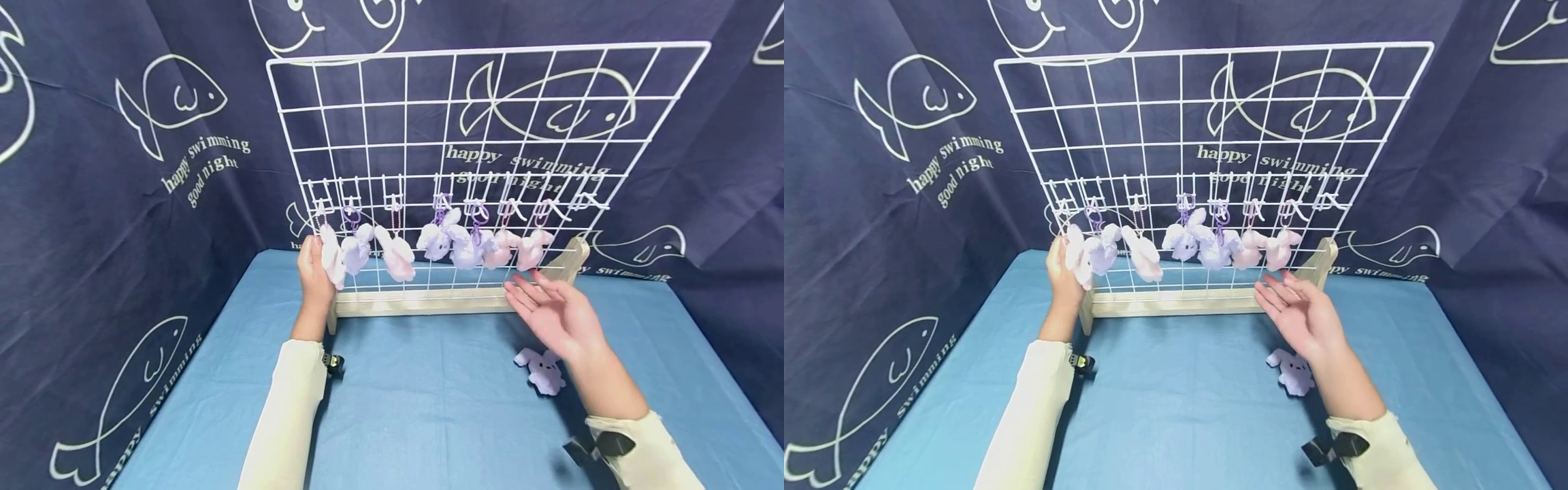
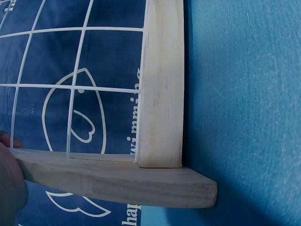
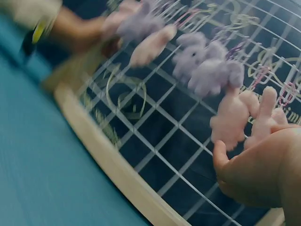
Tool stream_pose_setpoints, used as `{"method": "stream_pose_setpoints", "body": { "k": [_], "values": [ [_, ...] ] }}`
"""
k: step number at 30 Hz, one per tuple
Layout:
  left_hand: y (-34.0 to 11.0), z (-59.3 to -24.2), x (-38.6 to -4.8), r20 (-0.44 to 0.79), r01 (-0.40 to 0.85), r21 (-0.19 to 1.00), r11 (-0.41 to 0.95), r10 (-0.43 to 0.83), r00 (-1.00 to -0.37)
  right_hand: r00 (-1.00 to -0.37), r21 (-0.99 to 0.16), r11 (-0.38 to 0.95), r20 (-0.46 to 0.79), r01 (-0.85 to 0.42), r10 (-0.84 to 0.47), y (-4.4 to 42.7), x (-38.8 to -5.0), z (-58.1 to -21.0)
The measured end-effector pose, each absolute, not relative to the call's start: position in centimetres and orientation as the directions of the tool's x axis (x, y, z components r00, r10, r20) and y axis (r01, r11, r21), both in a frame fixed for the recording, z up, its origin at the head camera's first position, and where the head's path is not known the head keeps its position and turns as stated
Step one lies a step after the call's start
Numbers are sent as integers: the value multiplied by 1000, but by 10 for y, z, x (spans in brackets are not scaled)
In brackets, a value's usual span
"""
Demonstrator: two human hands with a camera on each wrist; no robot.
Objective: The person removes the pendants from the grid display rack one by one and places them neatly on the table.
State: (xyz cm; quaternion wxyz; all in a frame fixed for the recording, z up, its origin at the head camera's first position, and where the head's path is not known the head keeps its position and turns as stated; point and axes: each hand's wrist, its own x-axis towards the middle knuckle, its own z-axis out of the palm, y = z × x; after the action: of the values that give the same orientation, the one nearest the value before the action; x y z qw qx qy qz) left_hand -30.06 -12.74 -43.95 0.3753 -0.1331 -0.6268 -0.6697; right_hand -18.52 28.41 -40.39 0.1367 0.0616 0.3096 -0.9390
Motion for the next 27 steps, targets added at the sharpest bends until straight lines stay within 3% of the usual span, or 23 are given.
{"method": "stream_pose_setpoints", "body": {
  "k": [3,6,12,21,27],
  "values": [
    [-127,-439,-300,649,670,739,66,-334,-683,-931,-306,-894,-265,328,-251,285,-189,-400],
    [-127,-439,-300,647,669,741,61,-335,-685,-935,-217,-929,-262,299,-240,284,-190,-401],
    [-127,-440,-301,650,671,738,66,-337,-681,-957,-250,-927,-151,281,-249,282,-191,-402],
    [-128,-439,-302,659,678,732,67,-327,-678,-956,-206,-936,2,286,-293,276,-186,-395],
    [-127,-438,-301,657,678,732,74,-343,-672,-951,-280,-924,91,262,-297,266,-181,-389]
  ]
}}
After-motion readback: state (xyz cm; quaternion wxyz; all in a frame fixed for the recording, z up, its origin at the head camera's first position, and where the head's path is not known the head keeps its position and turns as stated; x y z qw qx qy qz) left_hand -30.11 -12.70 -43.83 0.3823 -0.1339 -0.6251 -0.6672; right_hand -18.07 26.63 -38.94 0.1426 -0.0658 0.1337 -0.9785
